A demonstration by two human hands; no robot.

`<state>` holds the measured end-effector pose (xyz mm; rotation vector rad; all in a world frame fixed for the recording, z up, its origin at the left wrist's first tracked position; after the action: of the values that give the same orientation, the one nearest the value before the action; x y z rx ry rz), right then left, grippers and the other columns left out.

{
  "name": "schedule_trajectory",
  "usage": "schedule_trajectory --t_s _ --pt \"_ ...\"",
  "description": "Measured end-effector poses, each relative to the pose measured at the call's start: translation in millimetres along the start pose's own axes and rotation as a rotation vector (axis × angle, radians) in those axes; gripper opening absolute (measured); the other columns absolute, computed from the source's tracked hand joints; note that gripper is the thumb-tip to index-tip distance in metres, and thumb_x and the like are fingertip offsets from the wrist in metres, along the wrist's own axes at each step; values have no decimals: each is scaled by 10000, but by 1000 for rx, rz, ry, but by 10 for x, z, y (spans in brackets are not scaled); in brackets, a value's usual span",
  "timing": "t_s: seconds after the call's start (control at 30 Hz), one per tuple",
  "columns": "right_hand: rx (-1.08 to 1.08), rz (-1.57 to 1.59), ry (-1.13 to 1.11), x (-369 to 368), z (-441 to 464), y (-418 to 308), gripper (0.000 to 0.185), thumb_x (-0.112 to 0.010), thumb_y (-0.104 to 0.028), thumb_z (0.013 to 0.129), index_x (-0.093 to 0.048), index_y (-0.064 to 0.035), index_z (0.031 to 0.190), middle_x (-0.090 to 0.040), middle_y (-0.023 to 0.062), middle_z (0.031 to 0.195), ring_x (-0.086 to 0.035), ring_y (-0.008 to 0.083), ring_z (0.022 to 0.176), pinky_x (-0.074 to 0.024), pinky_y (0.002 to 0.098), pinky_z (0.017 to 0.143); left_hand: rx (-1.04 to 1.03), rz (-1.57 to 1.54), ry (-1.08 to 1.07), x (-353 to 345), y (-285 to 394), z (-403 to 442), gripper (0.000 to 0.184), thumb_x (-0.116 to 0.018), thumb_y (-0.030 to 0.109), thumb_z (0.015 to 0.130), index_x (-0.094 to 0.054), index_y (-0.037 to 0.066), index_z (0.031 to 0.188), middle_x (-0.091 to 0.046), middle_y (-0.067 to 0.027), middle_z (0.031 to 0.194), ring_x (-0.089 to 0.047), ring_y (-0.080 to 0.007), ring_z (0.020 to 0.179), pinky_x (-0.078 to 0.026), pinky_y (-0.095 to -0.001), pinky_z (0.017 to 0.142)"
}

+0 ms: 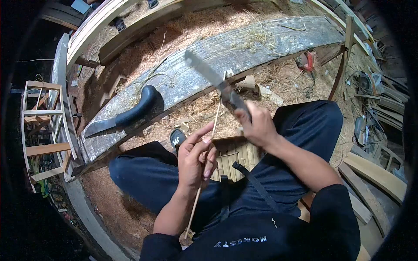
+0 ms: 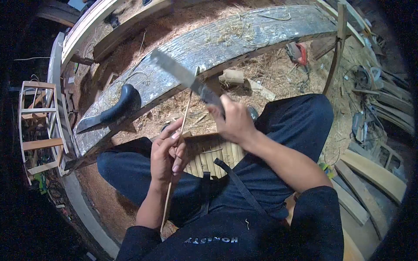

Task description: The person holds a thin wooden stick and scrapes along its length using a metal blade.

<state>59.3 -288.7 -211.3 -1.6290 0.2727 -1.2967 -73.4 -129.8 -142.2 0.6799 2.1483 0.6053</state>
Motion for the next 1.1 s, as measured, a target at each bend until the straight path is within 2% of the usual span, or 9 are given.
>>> schedule_trajectory --t_s 0.13,0.27,0.47,0.57,0.73,0.8,0.87,0.93,1.1 --pt "266 -41 -49 -94 -179 -194 531 -564 -535 979 -531 -16 874 -618 224 704 -673 425 651 -530 499 567 -27 69 -37 67 38 126 377 -510 87 1012 -520 -5 1378 -526 -52 626 -379 -78 345 -279 -212 318" --pt "323 -20 -49 -142 -308 -323 538 -598 -547 950 -564 -14 888 -634 187 738 -689 395 684 -534 474 564 -105 72 84 73 -3 156 300 -526 86 1013 -529 -7 1298 -541 -54 667 -400 -76 374 -292 -204 339" --pt "197 -67 20 -104 -159 -154 521 -631 -493 947 -520 4 834 -602 219 726 -640 444 653 -495 472 538 -64 24 5 57 6 208 218 -562 56 991 -581 -9 1198 -537 -61 660 -390 -78 377 -295 -211 344" --pt "352 -61 -42 -69 -250 -277 477 -616 -460 966 -535 -7 842 -599 231 709 -634 458 642 -504 480 545 -79 1 149 -6 -24 129 271 -566 76 999 -573 -9 1257 -512 -47 614 -369 -74 369 -295 -211 356" --pt "47 -102 58 -58 -83 -68 505 -639 -496 943 -540 -19 810 -575 208 697 -635 440 619 -500 466 537 -45 57 23 -6 25 139 283 -564 52 988 -567 -12 1264 -502 -43 594 -365 -82 363 -289 -220 357" --pt "359 -51 6 -61 -202 -146 506 -613 -493 961 -538 -12 824 -577 218 680 -634 449 633 -495 462 536 -77 34 43 4 -10 119 269 -576 52 982 -564 -16 1242 -499 -45 589 -353 -88 351 -280 -222 355" --pt "379 -32 3 -88 -211 -147 505 -617 -495 958 -541 -10 840 -582 218 682 -637 438 632 -496 461 532 -135 13 61 13 -45 108 219 -571 50 982 -568 -16 1190 -500 -49 586 -352 -92 342 -273 -224 349" --pt "144 -33 42 -150 -101 -19 549 -643 -545 923 -529 -15 838 -564 189 676 -636 417 605 -500 461 532 -34 4 51 0 18 123 195 -571 49 974 -563 -18 1157 -505 -53 588 -380 -90 349 -275 -226 341" --pt "416 -56 0 -128 -243 -150 559 -588 -558 956 -542 -14 835 -624 210 672 -675 409 615 -525 483 522 -42 23 86 22 -27 49 189 -578 74 990 -561 -3 1161 -505 -48 608 -360 -82 349 -265 -217 330"
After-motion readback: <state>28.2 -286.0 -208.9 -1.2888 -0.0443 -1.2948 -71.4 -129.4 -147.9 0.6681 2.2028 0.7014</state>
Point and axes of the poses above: each hand's wrist, its own z-axis towards the middle knuckle, its own x-axis out of the back of the hand, y = z × x, the point moved 1 cm from there along z, towards the middle knuckle
